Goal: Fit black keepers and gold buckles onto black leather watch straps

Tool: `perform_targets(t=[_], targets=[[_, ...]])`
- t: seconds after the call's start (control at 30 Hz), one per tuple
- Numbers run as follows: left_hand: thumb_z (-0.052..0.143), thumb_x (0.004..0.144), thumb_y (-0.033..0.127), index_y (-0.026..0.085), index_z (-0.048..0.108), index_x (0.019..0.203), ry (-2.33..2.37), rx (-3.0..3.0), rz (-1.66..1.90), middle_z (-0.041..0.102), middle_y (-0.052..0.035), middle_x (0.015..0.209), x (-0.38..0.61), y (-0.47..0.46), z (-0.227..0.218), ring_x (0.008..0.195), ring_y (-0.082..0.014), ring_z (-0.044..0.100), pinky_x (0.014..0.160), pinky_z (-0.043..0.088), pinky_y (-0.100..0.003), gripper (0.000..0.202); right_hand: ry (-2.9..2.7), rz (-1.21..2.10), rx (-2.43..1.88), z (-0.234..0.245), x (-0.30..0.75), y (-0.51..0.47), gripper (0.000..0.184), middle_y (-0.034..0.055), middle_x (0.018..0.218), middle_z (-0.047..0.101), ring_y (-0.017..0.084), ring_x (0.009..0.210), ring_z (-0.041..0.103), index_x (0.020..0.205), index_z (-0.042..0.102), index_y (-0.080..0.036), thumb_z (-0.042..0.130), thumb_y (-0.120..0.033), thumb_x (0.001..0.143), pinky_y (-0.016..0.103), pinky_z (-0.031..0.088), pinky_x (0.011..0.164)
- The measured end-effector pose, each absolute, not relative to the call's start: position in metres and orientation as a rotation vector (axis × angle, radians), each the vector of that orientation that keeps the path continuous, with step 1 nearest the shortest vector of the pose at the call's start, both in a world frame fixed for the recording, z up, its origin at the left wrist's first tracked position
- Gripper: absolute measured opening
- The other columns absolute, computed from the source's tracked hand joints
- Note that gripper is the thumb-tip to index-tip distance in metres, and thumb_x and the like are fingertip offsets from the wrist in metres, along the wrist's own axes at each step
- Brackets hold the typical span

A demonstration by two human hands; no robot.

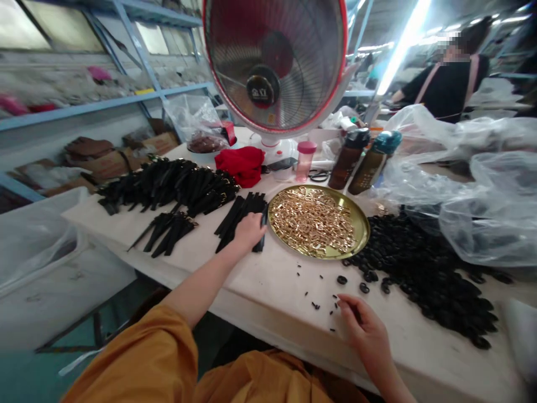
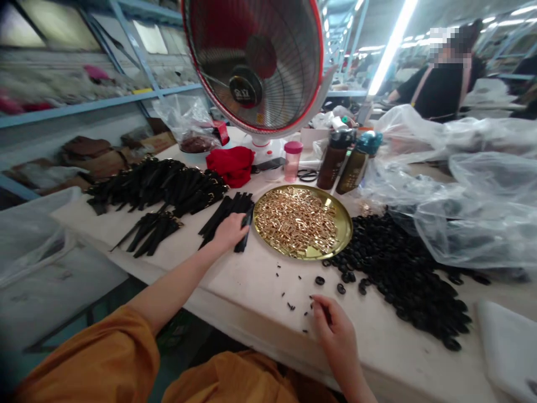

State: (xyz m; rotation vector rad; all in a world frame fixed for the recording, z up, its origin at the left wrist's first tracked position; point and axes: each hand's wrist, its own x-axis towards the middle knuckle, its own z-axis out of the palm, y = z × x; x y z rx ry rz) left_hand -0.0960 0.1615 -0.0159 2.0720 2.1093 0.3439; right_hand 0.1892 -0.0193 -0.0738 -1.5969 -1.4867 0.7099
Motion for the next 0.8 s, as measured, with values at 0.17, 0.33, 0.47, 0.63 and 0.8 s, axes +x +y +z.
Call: perform_targets(t=[0.17, 0.33, 0.47, 0.63, 0.8], targets=[[0.046, 0.085, 0.031, 0.013, 0.047, 0.113, 2.238, 2.001, 0.138, 0.057, -0.0110, 0.100, -0.083, 0.187, -0.032, 0.093, -0.0218, 0.057, 0.078, 0.046, -0.037, 0.033, -1.540, 0.713, -1.660, -0.090, 0.204, -0.017, 0.031, 0.0056, 0.086, 0.069, 0.022, 0.082, 0.063, 0.089, 0.063, -0.021, 0.052, -0.046, 0.074, 0.029, 0.051, 0.072], [0.046, 0.087, 0.036, 0.013, 0.051, 0.109, 2.310, 1.919, 0.024, 0.056, -0.0070, 0.101, -0.108, 0.185, -0.037, 0.086, -0.0155, 0.056, 0.075, 0.048, -0.036, 0.033, -1.600, 0.710, -1.692, -0.098, 0.210, -0.015, 0.034, 0.0051, 0.087, 0.070, 0.023, 0.082, 0.064, 0.089, 0.064, -0.021, 0.051, -0.048, 0.073, 0.030, 0.052, 0.072], [0.030, 0.092, 0.034, 0.012, 0.052, 0.106, 2.303, 1.942, 0.007, 0.062, -0.0085, 0.090, -0.124, 0.172, -0.035, 0.082, -0.0184, 0.060, 0.072, 0.047, -0.033, 0.034, -1.615, 0.698, -1.688, -0.099, 0.208, -0.016, 0.034, 0.0049, 0.090, 0.069, 0.023, 0.083, 0.064, 0.090, 0.063, -0.021, 0.051, -0.048, 0.073, 0.030, 0.051, 0.074], [0.021, 0.093, 0.034, 0.016, 0.050, 0.110, 2.267, 2.031, 0.052, 0.065, -0.0093, 0.087, -0.123, 0.155, -0.025, 0.083, -0.0208, 0.062, 0.071, 0.044, -0.030, 0.039, -1.614, 0.695, -1.691, -0.094, 0.205, -0.017, 0.034, 0.0050, 0.090, 0.069, 0.022, 0.084, 0.064, 0.089, 0.063, -0.021, 0.050, -0.049, 0.074, 0.030, 0.050, 0.076], [0.018, 0.093, 0.034, 0.021, 0.033, 0.130, 2.276, 2.122, 0.138, 0.064, -0.0078, 0.093, -0.131, 0.141, 0.006, 0.083, -0.0177, 0.061, 0.071, 0.042, -0.026, 0.042, -1.601, 0.751, -1.708, -0.094, 0.208, -0.018, 0.035, 0.0049, 0.089, 0.069, 0.023, 0.083, 0.064, 0.088, 0.063, -0.022, 0.050, -0.050, 0.072, 0.031, 0.051, 0.075]])
